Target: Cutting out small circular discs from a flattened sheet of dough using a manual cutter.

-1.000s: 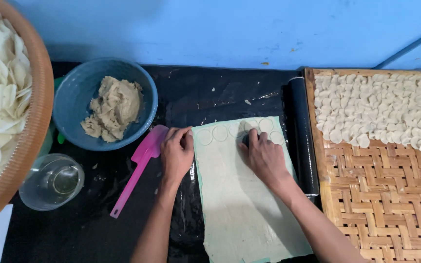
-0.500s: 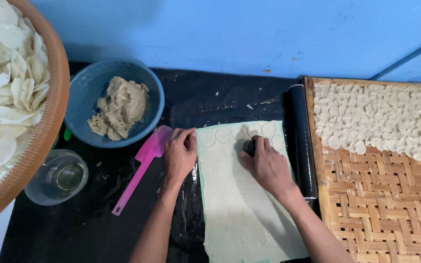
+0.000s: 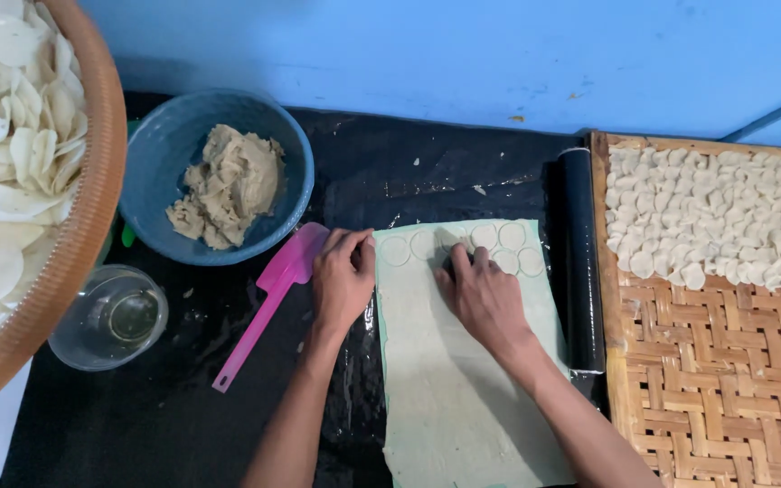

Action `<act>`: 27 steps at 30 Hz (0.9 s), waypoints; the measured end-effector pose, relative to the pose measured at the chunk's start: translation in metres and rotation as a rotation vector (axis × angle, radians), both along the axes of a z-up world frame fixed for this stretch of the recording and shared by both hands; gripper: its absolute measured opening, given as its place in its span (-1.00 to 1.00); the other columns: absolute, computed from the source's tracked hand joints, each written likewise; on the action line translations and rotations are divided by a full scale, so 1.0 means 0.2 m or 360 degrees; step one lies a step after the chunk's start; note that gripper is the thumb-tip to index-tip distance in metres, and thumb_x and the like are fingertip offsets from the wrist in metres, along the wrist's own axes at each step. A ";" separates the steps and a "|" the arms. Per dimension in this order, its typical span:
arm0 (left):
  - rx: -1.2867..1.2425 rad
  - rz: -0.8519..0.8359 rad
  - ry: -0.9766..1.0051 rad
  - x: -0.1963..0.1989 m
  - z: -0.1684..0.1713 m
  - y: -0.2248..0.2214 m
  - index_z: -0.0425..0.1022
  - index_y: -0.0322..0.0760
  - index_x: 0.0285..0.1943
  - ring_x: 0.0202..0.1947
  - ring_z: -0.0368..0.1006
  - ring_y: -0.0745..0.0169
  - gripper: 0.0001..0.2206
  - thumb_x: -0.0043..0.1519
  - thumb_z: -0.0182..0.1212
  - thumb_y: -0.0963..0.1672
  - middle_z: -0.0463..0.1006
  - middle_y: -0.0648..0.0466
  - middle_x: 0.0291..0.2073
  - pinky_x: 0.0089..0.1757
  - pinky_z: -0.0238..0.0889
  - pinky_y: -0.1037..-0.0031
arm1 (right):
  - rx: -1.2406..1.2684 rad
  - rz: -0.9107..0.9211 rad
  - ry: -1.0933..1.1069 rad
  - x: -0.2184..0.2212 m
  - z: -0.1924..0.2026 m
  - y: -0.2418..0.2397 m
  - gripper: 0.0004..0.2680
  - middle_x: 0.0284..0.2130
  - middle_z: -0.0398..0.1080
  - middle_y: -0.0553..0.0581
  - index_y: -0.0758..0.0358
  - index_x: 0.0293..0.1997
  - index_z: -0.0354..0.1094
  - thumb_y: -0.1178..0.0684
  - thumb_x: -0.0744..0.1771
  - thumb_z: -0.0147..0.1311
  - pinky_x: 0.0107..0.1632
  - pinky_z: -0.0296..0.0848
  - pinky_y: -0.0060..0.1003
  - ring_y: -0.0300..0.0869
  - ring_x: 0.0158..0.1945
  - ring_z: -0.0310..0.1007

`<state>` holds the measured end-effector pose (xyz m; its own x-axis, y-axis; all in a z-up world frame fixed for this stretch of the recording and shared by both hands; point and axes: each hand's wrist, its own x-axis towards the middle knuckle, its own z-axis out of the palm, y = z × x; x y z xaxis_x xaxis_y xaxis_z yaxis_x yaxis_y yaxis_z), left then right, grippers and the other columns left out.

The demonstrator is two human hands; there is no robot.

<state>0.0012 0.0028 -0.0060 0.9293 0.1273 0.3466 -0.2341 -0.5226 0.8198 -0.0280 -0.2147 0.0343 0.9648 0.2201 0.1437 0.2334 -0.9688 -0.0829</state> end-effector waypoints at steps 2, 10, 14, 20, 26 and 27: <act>-0.0026 -0.0004 0.0059 0.00 0.02 0.00 0.62 -0.37 -0.08 -0.36 0.55 0.01 -0.85 0.28 0.20 -0.18 0.59 -0.07 -0.27 -0.32 0.38 0.31 | 0.0010 0.0074 0.0017 0.01 0.03 -0.01 -0.74 -0.40 0.38 0.31 0.27 -0.05 0.25 -0.15 0.39 -0.02 -0.53 0.44 -0.04 0.13 -0.47 0.51; -0.0058 0.0026 0.0066 -0.01 0.01 0.00 0.63 -0.37 -0.09 -0.38 0.54 0.02 -0.85 0.28 0.20 -0.18 0.59 -0.07 -0.28 -0.33 0.36 0.30 | -0.0015 0.0064 0.0060 -0.01 0.03 -0.01 -0.73 -0.38 0.38 0.30 0.26 -0.07 0.25 -0.18 0.39 0.00 -0.49 0.45 -0.03 0.13 -0.42 0.52; -0.0028 0.0005 -0.0002 -0.01 0.00 -0.01 0.63 -0.37 -0.08 -0.33 0.54 -0.02 -0.85 0.27 0.20 -0.18 0.60 -0.07 -0.27 -0.28 0.36 0.28 | 0.0022 0.0063 0.0072 -0.03 0.04 -0.01 -0.70 -0.35 0.39 0.31 0.29 -0.02 0.24 -0.18 0.38 0.00 -0.48 0.46 -0.01 0.15 -0.41 0.52; -0.0070 0.0022 -0.0024 -0.01 0.02 0.00 0.63 -0.38 -0.09 -0.31 0.55 -0.04 -0.85 0.27 0.20 -0.18 0.60 -0.09 -0.27 -0.28 0.38 0.28 | 0.0217 0.0006 0.0172 -0.05 0.09 -0.03 -0.65 -0.26 0.42 0.34 0.33 0.08 0.21 -0.18 0.37 0.02 -0.38 0.50 0.05 0.21 -0.36 0.53; -0.0064 0.0014 -0.0026 -0.01 0.00 0.00 0.62 -0.40 -0.10 -0.32 0.55 -0.05 -0.86 0.28 0.19 -0.19 0.60 -0.09 -0.28 -0.28 0.38 0.28 | 0.0246 0.0020 0.0199 -0.06 0.11 0.07 -0.62 -0.26 0.41 0.35 0.38 0.09 0.18 -0.18 0.36 0.03 -0.41 0.50 0.03 0.20 -0.36 0.54; -0.0066 0.0002 -0.0043 -0.01 0.01 0.00 0.62 -0.40 -0.10 -0.31 0.55 -0.05 -0.86 0.28 0.19 -0.19 0.60 -0.09 -0.28 -0.28 0.38 0.27 | 0.0221 0.0040 0.0212 -0.05 0.11 0.09 -0.62 -0.28 0.41 0.35 0.39 0.09 0.18 -0.19 0.36 0.04 -0.43 0.50 0.03 0.19 -0.36 0.55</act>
<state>-0.0005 0.0030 -0.0049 0.9196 0.1433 0.3657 -0.2556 -0.4886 0.8342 -0.0382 -0.1959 0.0565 0.9718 0.2314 0.0457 0.2354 -0.9400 -0.2469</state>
